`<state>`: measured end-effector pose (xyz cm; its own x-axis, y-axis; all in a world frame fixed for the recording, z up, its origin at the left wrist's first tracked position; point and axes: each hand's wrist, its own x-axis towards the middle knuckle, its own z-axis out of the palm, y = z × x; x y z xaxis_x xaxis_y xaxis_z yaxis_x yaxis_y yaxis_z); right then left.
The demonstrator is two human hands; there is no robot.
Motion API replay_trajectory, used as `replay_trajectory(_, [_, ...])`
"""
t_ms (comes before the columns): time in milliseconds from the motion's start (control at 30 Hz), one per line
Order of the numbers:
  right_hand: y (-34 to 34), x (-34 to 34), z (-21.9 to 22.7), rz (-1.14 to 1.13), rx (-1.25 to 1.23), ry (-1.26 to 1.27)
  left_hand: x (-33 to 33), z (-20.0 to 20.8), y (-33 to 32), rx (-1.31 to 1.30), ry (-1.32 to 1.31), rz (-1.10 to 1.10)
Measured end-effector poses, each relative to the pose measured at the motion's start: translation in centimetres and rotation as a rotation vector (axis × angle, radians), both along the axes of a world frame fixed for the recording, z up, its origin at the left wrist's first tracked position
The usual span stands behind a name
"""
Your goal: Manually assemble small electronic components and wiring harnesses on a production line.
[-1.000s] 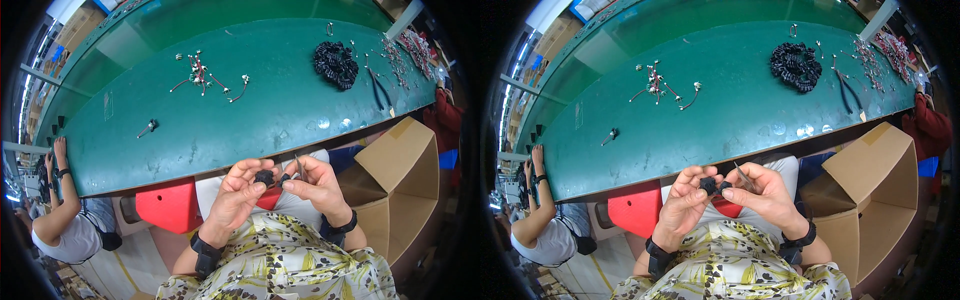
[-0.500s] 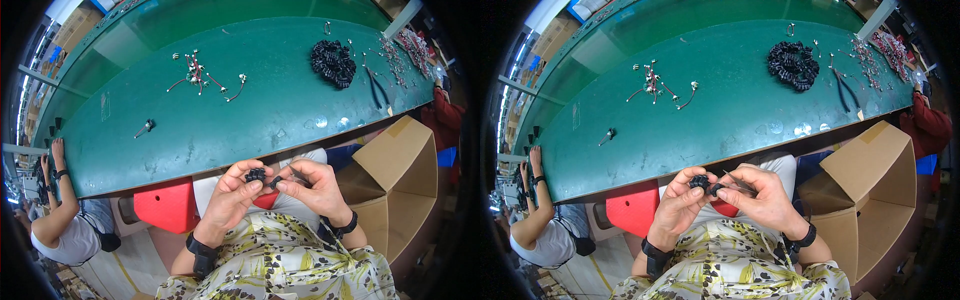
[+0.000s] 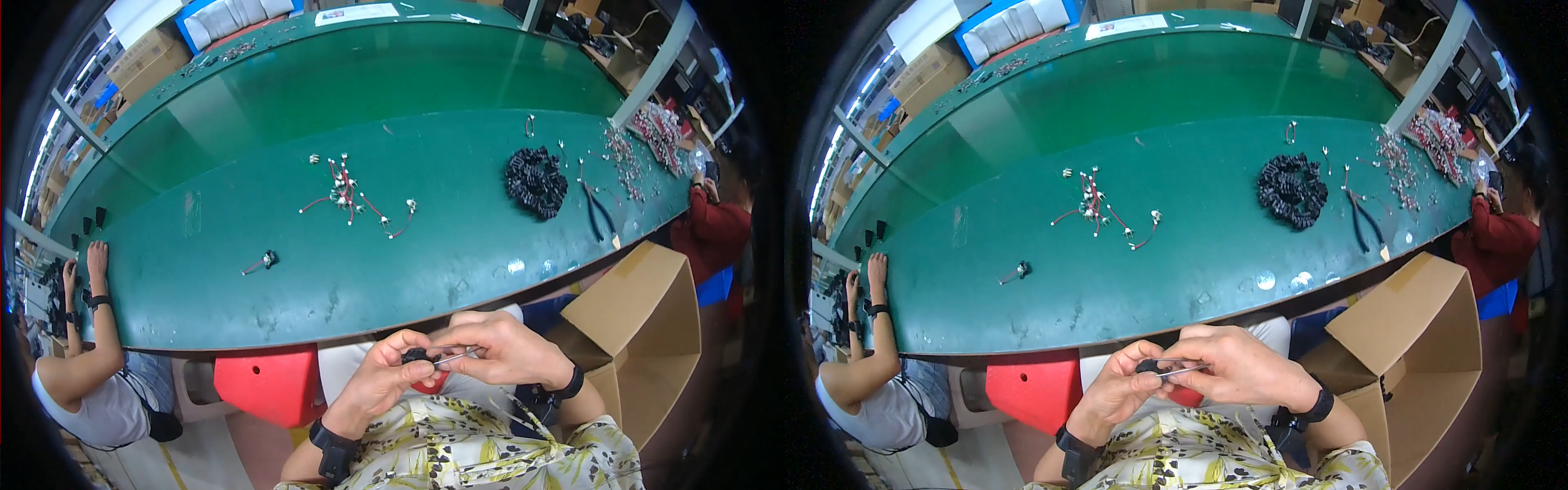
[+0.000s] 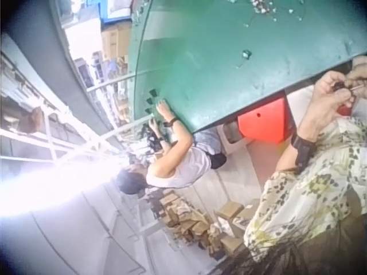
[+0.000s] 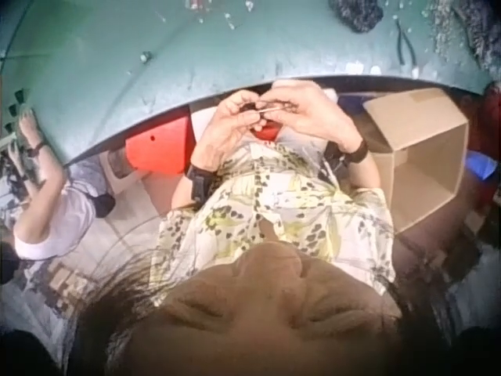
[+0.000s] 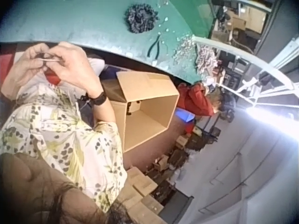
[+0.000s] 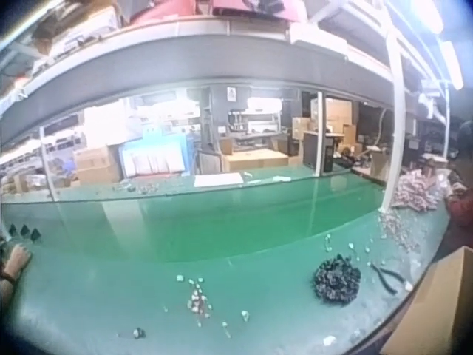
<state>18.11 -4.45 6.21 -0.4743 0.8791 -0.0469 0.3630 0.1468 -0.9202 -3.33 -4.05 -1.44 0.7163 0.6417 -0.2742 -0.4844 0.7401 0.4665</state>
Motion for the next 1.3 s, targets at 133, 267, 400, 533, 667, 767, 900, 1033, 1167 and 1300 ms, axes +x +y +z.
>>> replay_trajectory(133, [2.2,-1.3,0.6,0.054,0.020,-0.035,-1.0,0.0,0.7,0.044,-0.040,0.091])
replay_trajectory(267, [7.0,-0.7,1.1,-0.022,0.365,-0.169,-2.0,-0.4,1.4,0.105,-0.046,0.105])
replay_trajectory(400, [12.6,0.5,-0.3,-0.187,0.717,-0.515,-2.2,-0.4,1.7,0.031,-0.142,0.167])
replay_trajectory(533, [14.5,0.0,-0.9,0.070,0.792,-0.891,-2.1,-0.3,1.5,-0.009,-0.168,0.162])
replay_trajectory(667, [15.4,0.6,-2.0,0.117,0.787,-0.914,-1.7,-0.1,1.7,-0.032,-0.150,0.137])
replay_trajectory(767, [14.7,1.3,-2.1,-0.099,0.767,-0.510,-1.7,0.0,1.4,-0.052,-0.173,0.129])
replay_trajectory(900, [10.6,0.7,-0.7,-0.490,-0.256,0.414,-0.9,0.4,1.5,-0.004,-0.187,0.192])
replay_trajectory(1033, [5.1,-0.6,-2.3,-0.338,-0.525,0.983,0.6,1.9,2.2,0.071,-0.104,0.204])
replay_trajectory(1167, [1.9,-0.7,-4.3,-0.387,-0.525,0.964,1.3,2.6,1.6,0.153,-0.086,0.143])
replay_trajectory(1300, [0.4,-0.8,-4.2,-0.404,-0.300,0.821,1.7,2.5,0.5,0.200,0.085,0.120])
